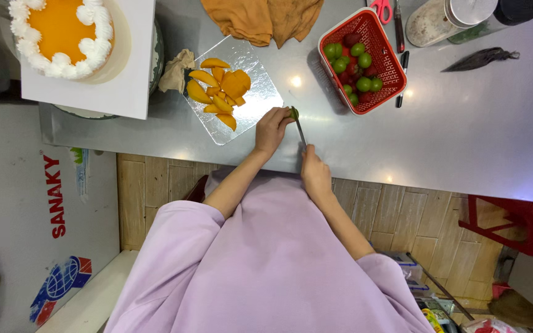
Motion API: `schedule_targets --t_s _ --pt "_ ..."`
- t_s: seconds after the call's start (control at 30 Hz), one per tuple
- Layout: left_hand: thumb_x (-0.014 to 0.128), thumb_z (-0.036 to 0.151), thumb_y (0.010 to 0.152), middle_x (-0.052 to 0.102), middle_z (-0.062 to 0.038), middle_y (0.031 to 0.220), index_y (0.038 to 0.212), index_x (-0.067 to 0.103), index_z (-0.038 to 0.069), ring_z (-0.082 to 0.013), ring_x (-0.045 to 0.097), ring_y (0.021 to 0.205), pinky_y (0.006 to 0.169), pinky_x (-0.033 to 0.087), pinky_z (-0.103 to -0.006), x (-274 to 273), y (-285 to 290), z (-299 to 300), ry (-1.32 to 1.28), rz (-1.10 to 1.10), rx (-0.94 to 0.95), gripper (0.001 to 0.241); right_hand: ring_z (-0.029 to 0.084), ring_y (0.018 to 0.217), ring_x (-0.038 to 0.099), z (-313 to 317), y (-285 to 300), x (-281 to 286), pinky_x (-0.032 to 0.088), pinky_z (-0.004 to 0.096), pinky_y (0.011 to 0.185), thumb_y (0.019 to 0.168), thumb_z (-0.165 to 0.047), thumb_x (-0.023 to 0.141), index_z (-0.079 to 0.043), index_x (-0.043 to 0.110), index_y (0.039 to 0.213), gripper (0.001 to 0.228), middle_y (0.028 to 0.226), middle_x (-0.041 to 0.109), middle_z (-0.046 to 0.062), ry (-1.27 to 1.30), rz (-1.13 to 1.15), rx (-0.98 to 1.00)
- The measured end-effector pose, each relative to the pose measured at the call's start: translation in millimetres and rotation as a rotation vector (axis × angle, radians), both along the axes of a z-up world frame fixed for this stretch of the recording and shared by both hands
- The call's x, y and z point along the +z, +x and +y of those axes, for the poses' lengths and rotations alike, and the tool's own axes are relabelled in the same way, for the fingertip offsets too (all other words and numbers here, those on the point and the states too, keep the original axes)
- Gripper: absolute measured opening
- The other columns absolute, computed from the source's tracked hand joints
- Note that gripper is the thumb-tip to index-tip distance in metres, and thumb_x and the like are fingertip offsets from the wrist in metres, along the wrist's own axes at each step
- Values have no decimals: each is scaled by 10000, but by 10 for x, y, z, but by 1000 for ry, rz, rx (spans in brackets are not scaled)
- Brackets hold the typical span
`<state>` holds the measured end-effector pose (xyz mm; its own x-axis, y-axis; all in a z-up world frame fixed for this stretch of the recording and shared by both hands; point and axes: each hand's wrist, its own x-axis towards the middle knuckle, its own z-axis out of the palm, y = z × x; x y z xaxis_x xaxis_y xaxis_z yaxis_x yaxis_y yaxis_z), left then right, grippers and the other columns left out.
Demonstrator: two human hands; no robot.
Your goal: The person slices mango and strawberries into smaller pieces using a knife on a metal workspace.
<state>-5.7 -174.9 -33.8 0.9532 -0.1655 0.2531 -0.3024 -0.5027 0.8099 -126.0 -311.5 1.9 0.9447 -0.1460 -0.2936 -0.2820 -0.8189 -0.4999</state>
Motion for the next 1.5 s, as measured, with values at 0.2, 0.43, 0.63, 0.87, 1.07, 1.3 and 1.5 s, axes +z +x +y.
schedule_targets --t_s 0.2,0.43,0.63,0.87,1.07,1.3,1.5 --pt "781 100 884 727 -66 979 1086 721 42 -247 721 847 725 575 -351 30 8 13 -20 80 -9 219 508 709 661 85 398 -262 508 619 609 1083 -246 456 -38 463 1145 217 810 695 247 -28 -27 12" --pt "789 90 871 730 -77 1004 1084 716 35 -243 732 824 710 584 -337 76 10 5 -53 75 -9 231 517 726 658 52 239 -331 498 633 635 1079 -249 446 -48 458 1163 219 817 695 258 3 43 0" --pt "792 92 872 733 -75 992 1117 710 31 -230 737 829 713 586 -325 1 -9 27 -60 103 -19 265 511 775 663 29 75 -401 500 634 665 1082 -257 447 -47 455 1143 219 862 704 243 -5 32 -11" --pt "792 85 868 741 -83 1072 1050 690 28 -240 734 868 751 596 -337 97 28 10 -87 176 -42 216 494 740 674 -44 -245 -260 519 613 653 1053 -248 486 -66 481 1182 223 831 710 238 24 41 -33" --pt "734 14 831 680 -105 1200 1072 690 30 -316 621 1121 942 525 -414 597 202 -37 38 -53 -216 246 495 742 665 -331 -739 134 517 594 612 1046 -244 511 -72 515 1229 250 838 702 252 90 -2 -78" --pt "698 -9 795 648 -52 1190 1108 684 74 -285 620 1104 928 532 -408 686 796 -1223 144 -357 -585 324 458 728 690 -420 -740 384 516 529 584 1059 -219 509 -63 533 1253 251 778 684 230 210 -166 -332" --pt "656 42 837 643 -91 1136 1091 729 145 -302 641 1037 814 566 -412 275 997 -1988 688 -190 -674 283 421 690 708 -402 -744 461 522 492 583 1062 -231 509 -55 540 1261 268 732 674 221 241 -169 -491"
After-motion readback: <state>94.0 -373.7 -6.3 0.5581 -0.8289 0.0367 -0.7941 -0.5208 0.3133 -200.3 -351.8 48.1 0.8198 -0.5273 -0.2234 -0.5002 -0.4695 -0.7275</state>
